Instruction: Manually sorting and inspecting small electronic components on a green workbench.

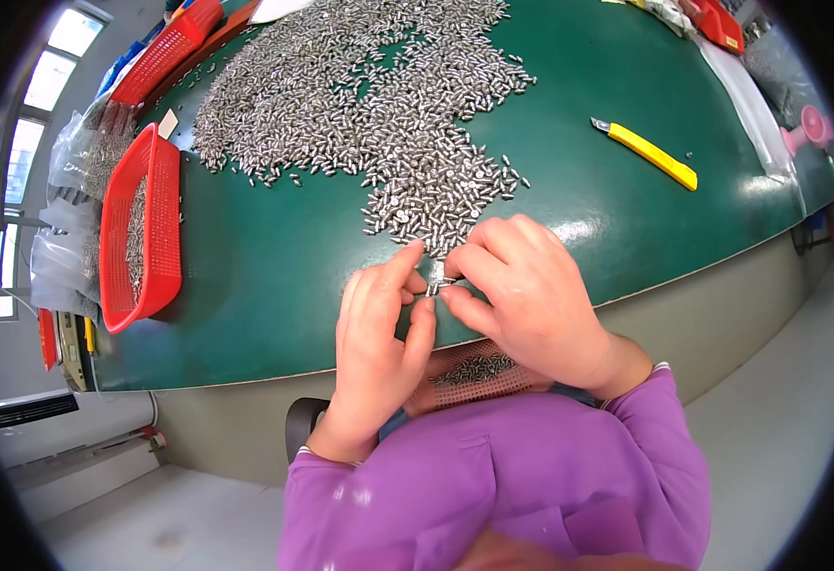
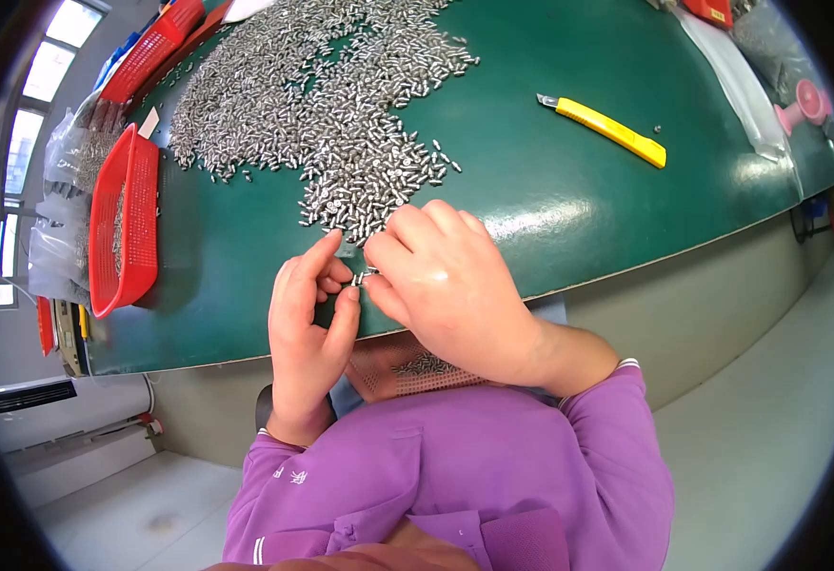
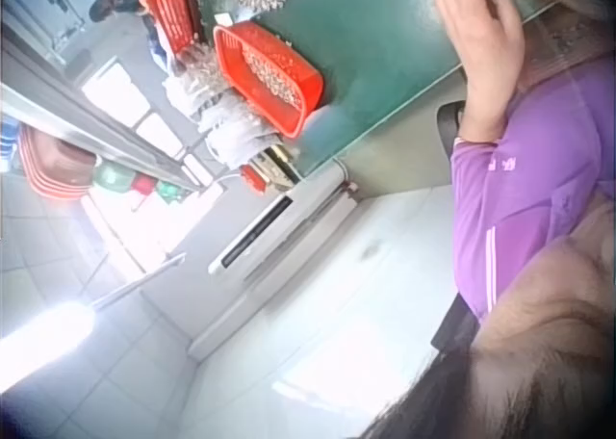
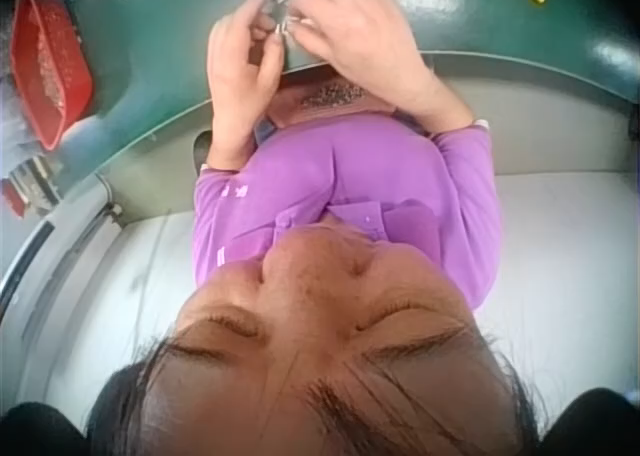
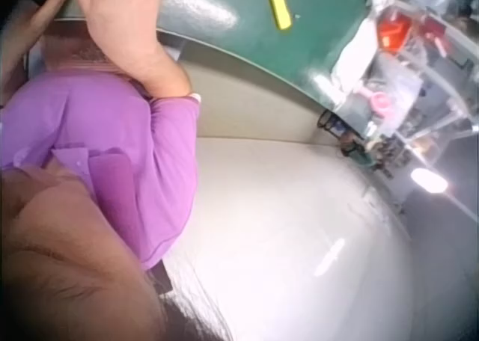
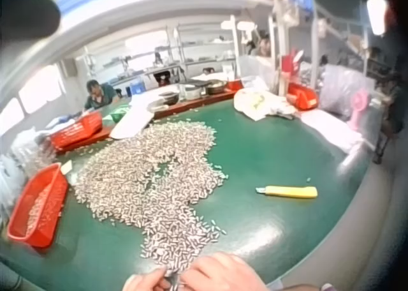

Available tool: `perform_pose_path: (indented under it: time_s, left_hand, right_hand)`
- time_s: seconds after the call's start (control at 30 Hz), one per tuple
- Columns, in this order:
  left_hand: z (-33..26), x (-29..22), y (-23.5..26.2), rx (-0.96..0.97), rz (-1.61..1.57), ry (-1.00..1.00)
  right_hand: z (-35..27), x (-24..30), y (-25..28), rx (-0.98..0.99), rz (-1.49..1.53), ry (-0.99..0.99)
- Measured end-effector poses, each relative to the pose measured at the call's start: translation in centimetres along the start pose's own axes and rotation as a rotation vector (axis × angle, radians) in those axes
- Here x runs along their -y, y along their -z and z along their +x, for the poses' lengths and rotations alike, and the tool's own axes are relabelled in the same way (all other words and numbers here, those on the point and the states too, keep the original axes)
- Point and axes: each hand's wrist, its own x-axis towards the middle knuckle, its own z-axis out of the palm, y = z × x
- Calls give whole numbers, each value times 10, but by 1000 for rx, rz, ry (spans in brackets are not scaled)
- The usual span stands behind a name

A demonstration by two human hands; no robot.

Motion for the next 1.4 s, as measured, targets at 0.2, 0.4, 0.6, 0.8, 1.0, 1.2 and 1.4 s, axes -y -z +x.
perform_pose_path:
  time_s: [0.2, 0.4, 0.6, 0.8, 1.0, 1.2, 1.4]
  left_hand:
    - [1, 0, 0, 0, -7, -9]
    - [1, 1, 1, -10, -12, -24]
    - [-3, 4, 0, -23, -91, -2]
    - [-4, 4, 1, -26, -155, 53]
    - [-2, 4, -1, -52, -173, 55]
    - [-1, 4, 1, -19, -136, 38]
    - [0, 0, -1, -49, -211, 100]
  right_hand:
    - [-5, -2, 0, 3, -26, -26]
    - [-6, -5, 2, 6, 68, -18]
    - [-6, -6, 3, 0, 109, -25]
    - [-4, -4, 4, 6, 112, -50]
    - [-3, -5, 3, 1, 102, -48]
    - [-3, -5, 4, -7, 128, -49]
    - [-2, -3, 2, -14, 132, -91]
